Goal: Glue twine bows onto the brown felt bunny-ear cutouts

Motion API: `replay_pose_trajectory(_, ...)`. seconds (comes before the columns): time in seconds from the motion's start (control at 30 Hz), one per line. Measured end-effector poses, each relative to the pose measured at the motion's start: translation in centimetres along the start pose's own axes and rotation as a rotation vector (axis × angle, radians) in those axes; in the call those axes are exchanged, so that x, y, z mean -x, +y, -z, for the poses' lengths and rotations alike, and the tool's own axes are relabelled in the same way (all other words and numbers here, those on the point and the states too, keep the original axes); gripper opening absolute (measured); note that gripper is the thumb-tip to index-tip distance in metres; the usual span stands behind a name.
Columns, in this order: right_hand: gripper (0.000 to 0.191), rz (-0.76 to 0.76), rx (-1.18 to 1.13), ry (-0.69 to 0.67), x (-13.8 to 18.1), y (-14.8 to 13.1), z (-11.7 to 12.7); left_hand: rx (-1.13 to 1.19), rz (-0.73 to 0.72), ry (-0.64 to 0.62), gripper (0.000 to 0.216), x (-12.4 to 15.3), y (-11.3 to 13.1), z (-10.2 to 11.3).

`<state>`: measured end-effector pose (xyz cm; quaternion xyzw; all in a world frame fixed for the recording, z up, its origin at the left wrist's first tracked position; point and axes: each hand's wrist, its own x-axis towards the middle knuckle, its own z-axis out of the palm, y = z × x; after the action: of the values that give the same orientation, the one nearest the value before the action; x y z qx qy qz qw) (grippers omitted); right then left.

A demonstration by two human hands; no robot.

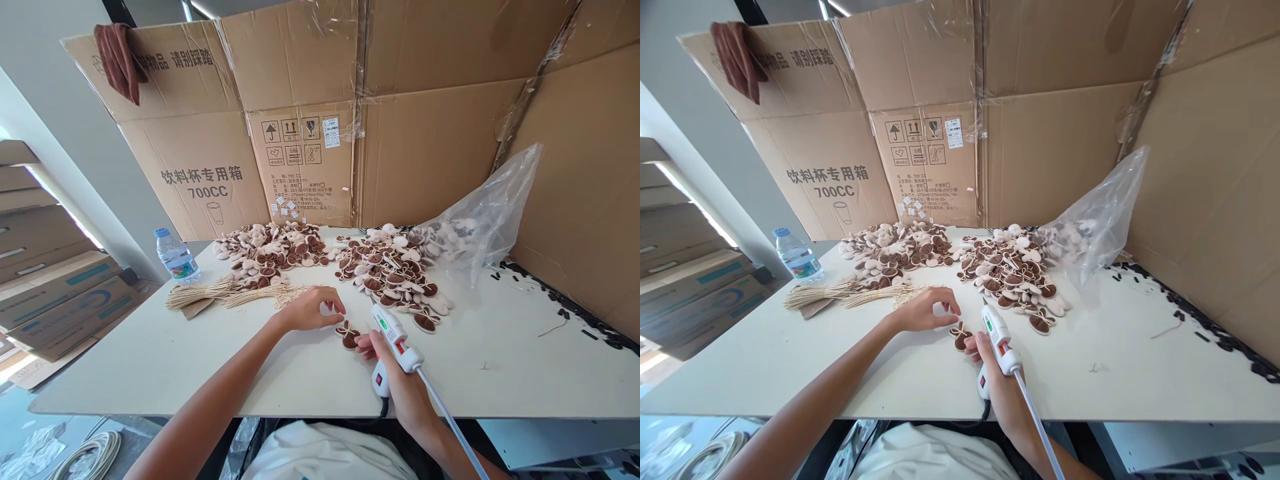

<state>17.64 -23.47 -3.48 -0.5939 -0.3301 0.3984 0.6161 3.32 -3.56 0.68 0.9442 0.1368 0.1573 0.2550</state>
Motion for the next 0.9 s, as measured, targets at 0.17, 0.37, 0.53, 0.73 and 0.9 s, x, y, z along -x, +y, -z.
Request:
replay_pose_trajectory(0.17, 0.059, -0.014, 0.035, -0.020, 0.1, -0.7, -0.1, 0.056, -0.034, -0.022, 0.012, -0.1, 0.4, -0.7)
replay_pose_trajectory(0.37, 0.058, -0.044, 0.096, -0.032, 0.4, -1.4, -0.2, 0.075, -0.063, -0.034, 0.010, -0.4, 0.7, -1.2)
replay_pose_trajectory(0.53, 0.057, -0.076, 0.095, -0.063, 0.6, -1.9, -0.3, 0.089, -0.088, -0.030, 0.011, -0.4, 0.7, -1.3)
replay_pose_trajectory(0.73, 0.057, -0.069, 0.099, -0.033, 0.7, -1.9, -0.5, 0.073, -0.085, -0.047, 0.011, -0.5, 0.7, -1.5)
replay_pose_trajectory(0.9, 0.054, -0.060, 0.109, -0.026, 0.7, -1.9, -0.5, 0.077, -0.081, -0.045, 0.009, -0.6, 0.6, -1.5)
